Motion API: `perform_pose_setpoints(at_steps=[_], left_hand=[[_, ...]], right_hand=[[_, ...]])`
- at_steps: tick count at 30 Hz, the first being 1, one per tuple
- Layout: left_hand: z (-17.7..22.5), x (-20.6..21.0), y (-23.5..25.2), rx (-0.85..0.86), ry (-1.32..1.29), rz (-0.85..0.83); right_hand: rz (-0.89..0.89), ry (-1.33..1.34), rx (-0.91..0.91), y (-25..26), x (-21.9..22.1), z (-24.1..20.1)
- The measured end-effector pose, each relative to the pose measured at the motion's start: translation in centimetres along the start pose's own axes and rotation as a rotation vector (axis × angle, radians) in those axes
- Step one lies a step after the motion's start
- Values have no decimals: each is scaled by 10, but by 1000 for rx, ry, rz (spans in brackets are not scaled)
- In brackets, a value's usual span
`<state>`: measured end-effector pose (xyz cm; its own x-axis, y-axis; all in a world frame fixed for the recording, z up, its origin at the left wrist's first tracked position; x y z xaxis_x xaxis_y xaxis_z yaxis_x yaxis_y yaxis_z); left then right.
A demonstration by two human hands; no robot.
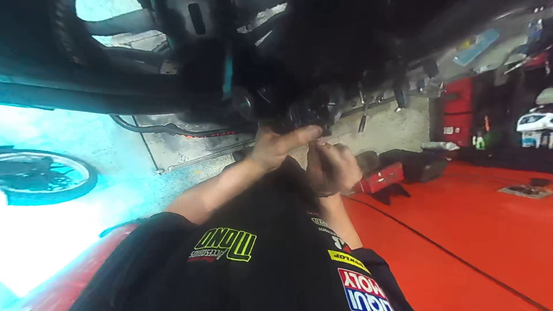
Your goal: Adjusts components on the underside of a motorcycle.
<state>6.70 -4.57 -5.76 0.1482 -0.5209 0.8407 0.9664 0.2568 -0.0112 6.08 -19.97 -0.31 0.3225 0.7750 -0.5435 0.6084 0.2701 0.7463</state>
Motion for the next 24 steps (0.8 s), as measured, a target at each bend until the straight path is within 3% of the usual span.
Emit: perform_pose_setpoints(at_steps=[3,7,11,13,16,21,24], left_hand=[[3,1,1,-18,-68,25],[6,1,2,-11,-30,54],[19,19,-17,-154,101,118],[20,19,-15,-215,32,180],[17,13,3,-189,-153,171],[24,20,1,-184,-211,181],[27,24,3,-164,-250,145]], right_hand=[[-54,185,154,-2,2,20],[-444,416,415,-35,36,34],[-788,416,429,-74,54,21],[-868,412,412,-80,57,18],[-756,458,400,-63,51,16],[-497,488,254,5,26,-10],[-452,463,190,35,16,-27]])
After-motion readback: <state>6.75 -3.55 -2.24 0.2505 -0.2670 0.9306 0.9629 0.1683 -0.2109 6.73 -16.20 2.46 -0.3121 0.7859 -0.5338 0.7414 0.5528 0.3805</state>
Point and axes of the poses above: each hand's wrist, its own y-axis towards the middle knuckle, its own x-axis out of the palm, z = x × y, the point moved 9 cm from there along y, towards the middle knuckle, and after that the axes turned 12 degrees about -y, right-handed, at the moved point
